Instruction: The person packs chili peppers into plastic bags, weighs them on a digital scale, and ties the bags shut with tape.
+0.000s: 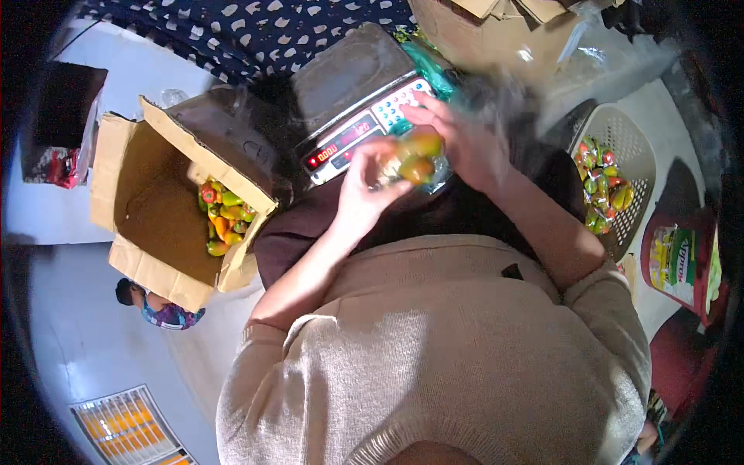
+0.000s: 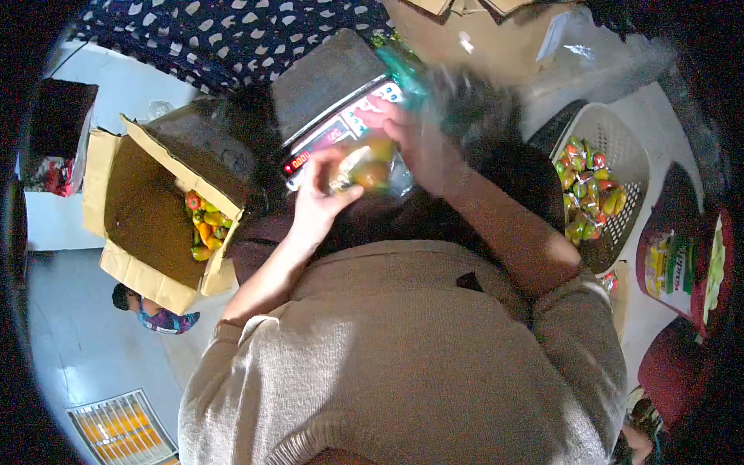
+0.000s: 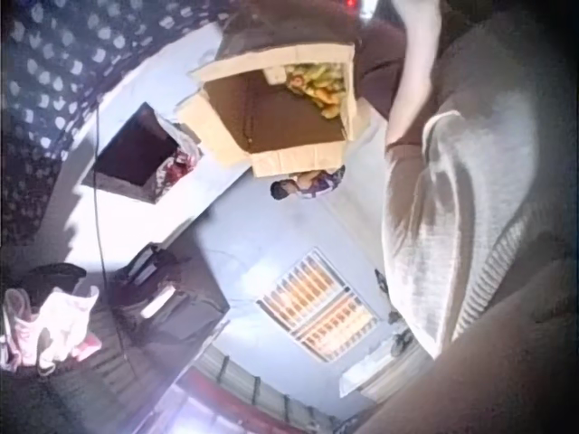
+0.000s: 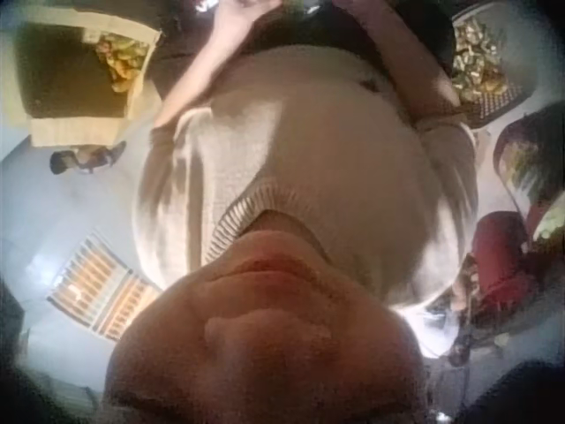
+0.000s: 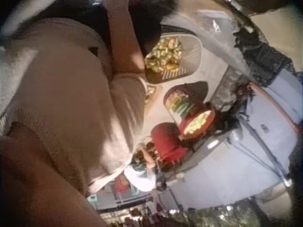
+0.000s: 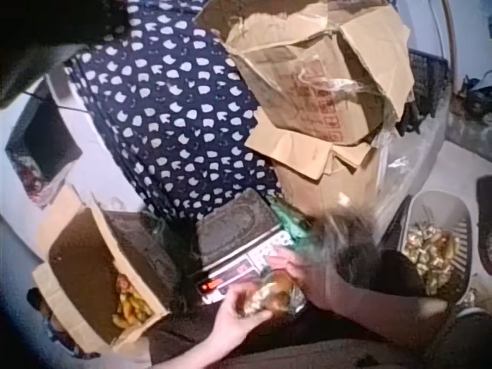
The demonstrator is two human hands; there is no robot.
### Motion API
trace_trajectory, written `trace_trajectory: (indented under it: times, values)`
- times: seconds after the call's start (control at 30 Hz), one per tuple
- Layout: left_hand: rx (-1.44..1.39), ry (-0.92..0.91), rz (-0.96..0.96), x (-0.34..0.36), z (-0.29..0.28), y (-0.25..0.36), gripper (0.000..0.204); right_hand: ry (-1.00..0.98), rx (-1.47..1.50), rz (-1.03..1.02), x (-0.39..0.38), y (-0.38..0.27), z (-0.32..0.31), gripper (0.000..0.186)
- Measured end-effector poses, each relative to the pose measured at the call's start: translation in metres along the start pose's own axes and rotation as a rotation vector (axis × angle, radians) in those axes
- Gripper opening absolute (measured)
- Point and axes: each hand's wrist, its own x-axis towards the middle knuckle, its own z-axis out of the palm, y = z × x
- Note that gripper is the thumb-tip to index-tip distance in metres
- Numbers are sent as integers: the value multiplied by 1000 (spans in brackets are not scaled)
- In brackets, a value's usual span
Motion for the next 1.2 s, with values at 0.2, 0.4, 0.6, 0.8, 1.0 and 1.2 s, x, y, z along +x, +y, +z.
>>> trace_trajectory:
  times: [0.2, 0.4, 0.6, 0.8, 1.0, 1.2]
  values:
    - [376, -204, 226, 7, -16, 23, 65, -70, 346, 420, 3, -16, -11, 27]
    - [-790, 3, -313, 19, -3, 49, 41, -587, -108, 602, -6, -51, 38, 34]
    - [-1377, 120, -308, 17, -83, 45, 24, -532, 178, 517, -20, -36, 25, 49]
    - [-468, 469, 57, 37, -105, 78, 10, -441, 257, 448, -19, -37, 41, 45]
    - [928, -208, 296, 21, -31, 100, 29, -395, 240, 509, -19, -24, 39, 50]
    - [1223, -611, 29, 7, -19, 67, 25, -370, 247, 523, -19, -25, 36, 53]
